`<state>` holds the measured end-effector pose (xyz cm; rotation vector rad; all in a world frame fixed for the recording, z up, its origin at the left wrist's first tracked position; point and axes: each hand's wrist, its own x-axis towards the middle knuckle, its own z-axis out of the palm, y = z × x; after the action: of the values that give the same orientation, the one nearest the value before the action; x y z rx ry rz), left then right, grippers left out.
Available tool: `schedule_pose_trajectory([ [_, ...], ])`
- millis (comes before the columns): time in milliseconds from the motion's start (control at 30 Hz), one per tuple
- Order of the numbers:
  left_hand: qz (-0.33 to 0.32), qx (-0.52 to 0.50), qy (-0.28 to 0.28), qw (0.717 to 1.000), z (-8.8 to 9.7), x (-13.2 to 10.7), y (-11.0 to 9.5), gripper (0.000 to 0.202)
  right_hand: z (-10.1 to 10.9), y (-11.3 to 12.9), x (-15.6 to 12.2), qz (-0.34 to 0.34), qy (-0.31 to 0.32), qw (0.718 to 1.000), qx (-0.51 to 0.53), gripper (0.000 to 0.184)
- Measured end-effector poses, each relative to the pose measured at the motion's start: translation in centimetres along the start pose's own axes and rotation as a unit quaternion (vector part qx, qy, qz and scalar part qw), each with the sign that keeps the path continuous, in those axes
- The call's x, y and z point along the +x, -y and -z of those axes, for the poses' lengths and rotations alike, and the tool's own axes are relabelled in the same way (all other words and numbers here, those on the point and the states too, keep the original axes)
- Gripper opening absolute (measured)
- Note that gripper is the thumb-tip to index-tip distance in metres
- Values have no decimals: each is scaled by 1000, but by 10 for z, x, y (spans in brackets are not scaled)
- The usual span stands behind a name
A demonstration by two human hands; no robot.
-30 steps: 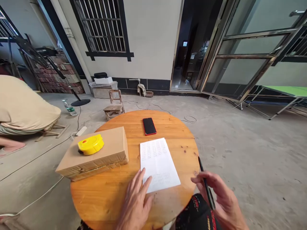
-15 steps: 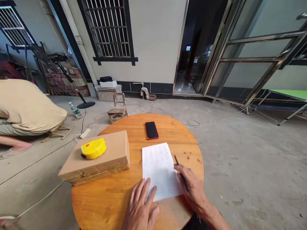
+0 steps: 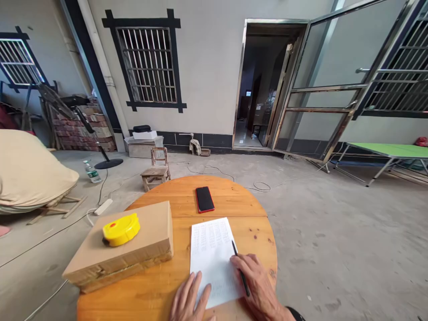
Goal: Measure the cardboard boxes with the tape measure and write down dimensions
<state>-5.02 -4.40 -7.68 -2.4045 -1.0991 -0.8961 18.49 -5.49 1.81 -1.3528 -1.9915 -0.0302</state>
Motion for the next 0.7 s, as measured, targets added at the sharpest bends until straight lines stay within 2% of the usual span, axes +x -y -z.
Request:
schedule_pose_trajectory([
  [67,-23,-11,23,999,17,7,-3,45,8,1,-4,-26,-11,999,40,30],
  [100,-11,-20,47,999,26,10,-6,49,15,2,-7,-37,-21,997,62,27],
  [200,79,-50,115,989,50,20,-16,50,38,13,-13,-74,-56,987,129,21],
  [267,100,-78,154,980,58,24,-20,53,52,21,-10,-97,-59,980,163,19],
  [333,107,-98,172,974,60,26,-21,56,57,29,-4,-103,-48,977,181,13],
  [433,117,-111,160,974,59,26,-21,56,47,37,10,-113,-28,972,205,11],
  [533,130,-130,143,972,59,28,-17,54,22,38,26,-149,-12,964,221,15],
  [600,131,-151,151,968,61,32,-12,50,5,36,37,-163,13,958,235,19],
  [700,121,-180,181,959,63,43,0,38,-14,35,51,-171,50,947,266,12],
])
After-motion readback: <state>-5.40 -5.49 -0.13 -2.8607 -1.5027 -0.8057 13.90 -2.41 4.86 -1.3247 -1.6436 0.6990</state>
